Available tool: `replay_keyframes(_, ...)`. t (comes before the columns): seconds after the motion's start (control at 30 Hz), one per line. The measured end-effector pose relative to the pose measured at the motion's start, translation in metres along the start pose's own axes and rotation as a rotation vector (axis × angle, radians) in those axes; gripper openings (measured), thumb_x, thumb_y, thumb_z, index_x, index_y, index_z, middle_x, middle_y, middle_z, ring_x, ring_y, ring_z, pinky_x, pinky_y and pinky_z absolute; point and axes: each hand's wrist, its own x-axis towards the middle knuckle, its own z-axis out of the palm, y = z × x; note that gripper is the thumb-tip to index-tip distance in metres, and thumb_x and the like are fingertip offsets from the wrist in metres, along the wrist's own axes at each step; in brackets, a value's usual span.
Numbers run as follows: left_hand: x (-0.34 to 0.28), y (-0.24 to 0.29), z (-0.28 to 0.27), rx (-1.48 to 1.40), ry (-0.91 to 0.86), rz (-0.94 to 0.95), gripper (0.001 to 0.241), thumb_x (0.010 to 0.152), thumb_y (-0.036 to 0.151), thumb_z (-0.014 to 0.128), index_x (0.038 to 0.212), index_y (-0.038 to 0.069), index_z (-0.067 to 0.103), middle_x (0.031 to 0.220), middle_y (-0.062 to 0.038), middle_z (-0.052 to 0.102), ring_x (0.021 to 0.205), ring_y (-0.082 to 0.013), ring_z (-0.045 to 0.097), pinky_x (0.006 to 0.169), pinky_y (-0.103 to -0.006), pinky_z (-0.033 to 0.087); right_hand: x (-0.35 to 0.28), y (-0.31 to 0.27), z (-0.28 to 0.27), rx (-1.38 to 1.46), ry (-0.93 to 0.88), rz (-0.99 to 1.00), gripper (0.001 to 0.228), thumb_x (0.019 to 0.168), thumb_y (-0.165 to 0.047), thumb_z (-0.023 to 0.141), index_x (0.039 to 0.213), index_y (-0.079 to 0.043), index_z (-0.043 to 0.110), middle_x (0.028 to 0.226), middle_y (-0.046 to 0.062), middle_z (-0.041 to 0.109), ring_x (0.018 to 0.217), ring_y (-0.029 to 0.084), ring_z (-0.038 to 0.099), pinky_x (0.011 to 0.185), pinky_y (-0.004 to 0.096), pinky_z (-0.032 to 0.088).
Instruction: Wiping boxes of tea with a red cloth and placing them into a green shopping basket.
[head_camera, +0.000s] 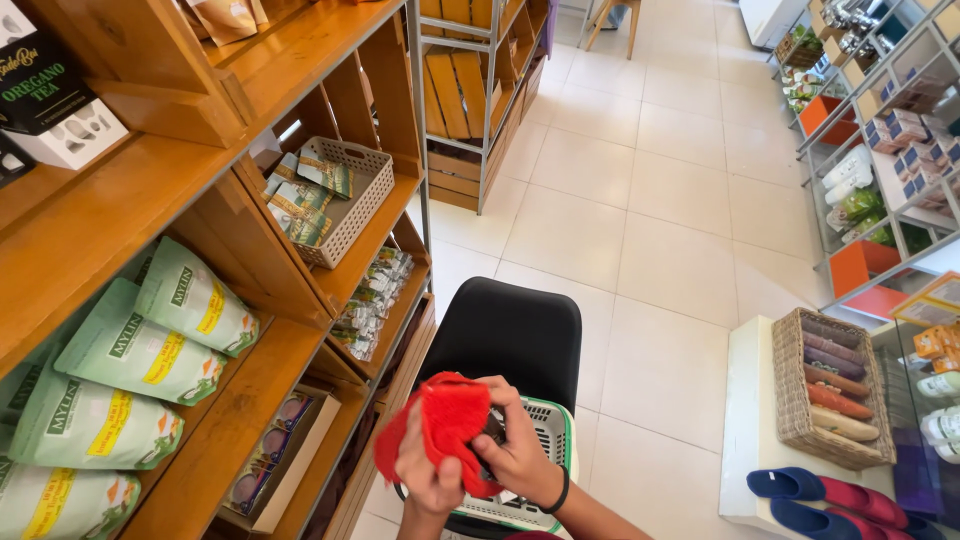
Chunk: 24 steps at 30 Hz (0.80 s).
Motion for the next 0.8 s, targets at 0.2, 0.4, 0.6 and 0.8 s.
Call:
replay_keyframes(0.2,-0.027,-0.034,0.0,-0.082,-0.012,0.019,0.056,0.106,0.038,0.045,0.118,-0.012,0.066,0.116,-0.025,0.073,0.116,-0.0444,0.07,0.108,-0.0542,0.052,0.004,-0.007,-0.004,-0.036,0.007,0.064,0.062,0.103,-0.051,0.065,0.14,-0.004,0.048,0.136,0.017,0.054,0.125,0.028,0.057,0.111,0.039,0.043)
replay_keyframes(0.4,0.007,-0.011,-0.009,0.031,0.084,-0.111,0.049,0.104,0.033,0.048,0.111,-0.009,0.072,0.118,-0.025,0.075,0.118,-0.0442,0.069,0.107,-0.0514,0.052,0.003,-0.006,0.004,0.025,-0.014,0.095,0.063,0.101,-0.05,0.064,0.14,-0.004,0.047,0.134,0.017,0.054,0.123,0.027,0.057,0.11,0.038,0.043)
replay_keyframes(0.6,0.002,-0.012,-0.001,0.005,0.064,0.019,0.048,0.104,0.032,0.047,0.111,-0.01,0.071,0.115,-0.023,0.074,0.117,-0.0451,0.066,0.111,-0.0519,0.047,0.006,0.003,-0.001,-0.035,-0.009,0.095,0.056,0.104,-0.048,0.066,0.133,-0.004,0.05,0.133,0.016,0.058,0.124,0.028,0.06,0.111,0.038,0.045)
replay_keyframes(0.8,-0.028,-0.054,0.007,-0.186,0.232,-0.436,0.054,0.109,0.036,0.04,0.114,-0.008,0.072,0.11,-0.021,0.073,0.103,-0.0325,0.067,0.094,-0.0418,0.052,0.014,-0.021,0.007,-0.016,-0.032,0.029,0.086,0.08,-0.048,0.086,0.142,-0.004,0.047,0.132,0.016,0.055,0.123,0.029,0.058,0.109,0.039,0.043)
